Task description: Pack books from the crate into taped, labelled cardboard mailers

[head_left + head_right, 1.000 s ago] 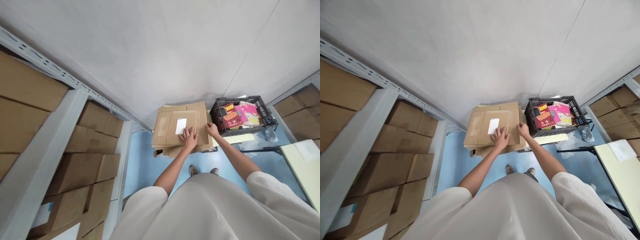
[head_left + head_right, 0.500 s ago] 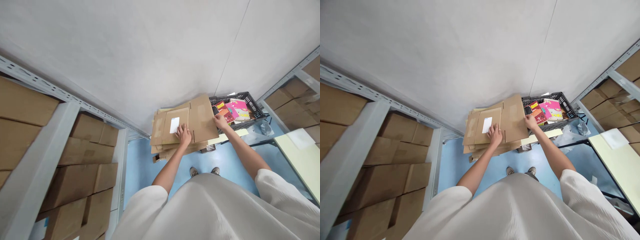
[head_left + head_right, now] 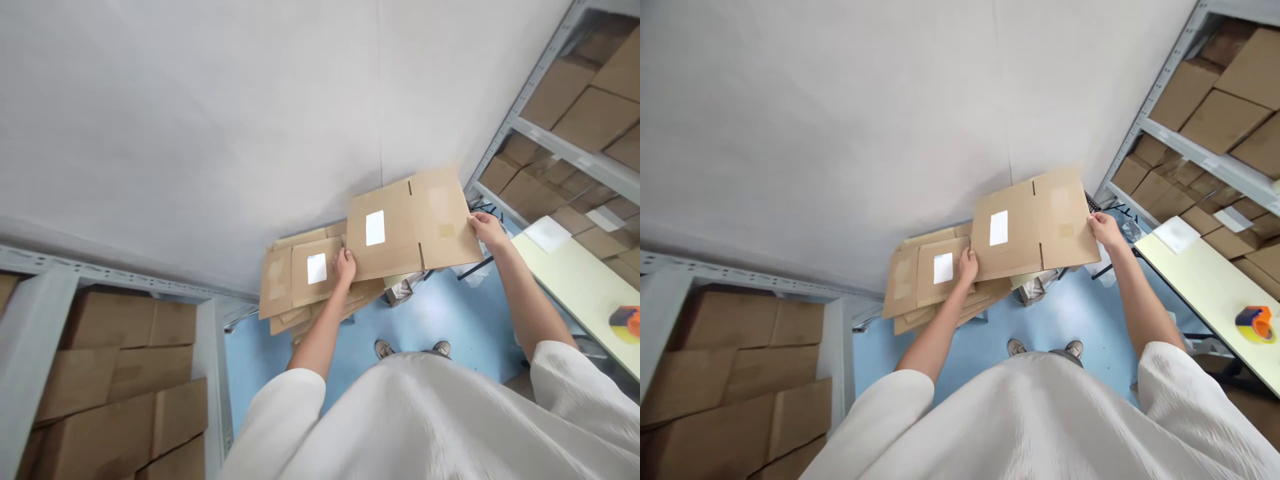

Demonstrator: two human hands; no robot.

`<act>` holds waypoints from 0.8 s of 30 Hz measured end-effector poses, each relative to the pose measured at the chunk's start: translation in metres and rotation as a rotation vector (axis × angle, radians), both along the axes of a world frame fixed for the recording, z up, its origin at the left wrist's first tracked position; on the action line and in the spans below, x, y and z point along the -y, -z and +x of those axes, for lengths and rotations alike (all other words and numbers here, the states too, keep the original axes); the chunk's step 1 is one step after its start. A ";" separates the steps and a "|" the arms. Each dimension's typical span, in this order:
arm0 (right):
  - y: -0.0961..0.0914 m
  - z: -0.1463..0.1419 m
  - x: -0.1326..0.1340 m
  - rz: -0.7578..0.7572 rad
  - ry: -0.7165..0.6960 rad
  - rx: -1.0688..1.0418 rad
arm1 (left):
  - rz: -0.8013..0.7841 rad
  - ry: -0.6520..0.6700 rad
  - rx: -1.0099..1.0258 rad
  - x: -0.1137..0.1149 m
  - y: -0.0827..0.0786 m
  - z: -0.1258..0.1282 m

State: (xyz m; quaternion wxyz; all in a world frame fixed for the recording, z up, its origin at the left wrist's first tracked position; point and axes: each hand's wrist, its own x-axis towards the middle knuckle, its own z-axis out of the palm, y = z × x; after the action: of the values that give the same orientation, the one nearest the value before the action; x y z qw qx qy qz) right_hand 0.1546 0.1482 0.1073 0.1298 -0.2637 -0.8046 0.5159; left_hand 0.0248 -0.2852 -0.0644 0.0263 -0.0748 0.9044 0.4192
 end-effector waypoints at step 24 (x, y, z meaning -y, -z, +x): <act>0.098 0.359 -0.286 -0.075 0.711 0.189 | 0.392 0.576 0.154 -0.440 -0.024 0.094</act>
State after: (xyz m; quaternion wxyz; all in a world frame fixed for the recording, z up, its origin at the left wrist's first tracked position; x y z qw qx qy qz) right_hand 0.5137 0.4345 0.0092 0.2165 -0.5780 -0.6517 0.4408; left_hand 0.1185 0.1552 -0.0404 0.2256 0.1583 0.7860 0.5533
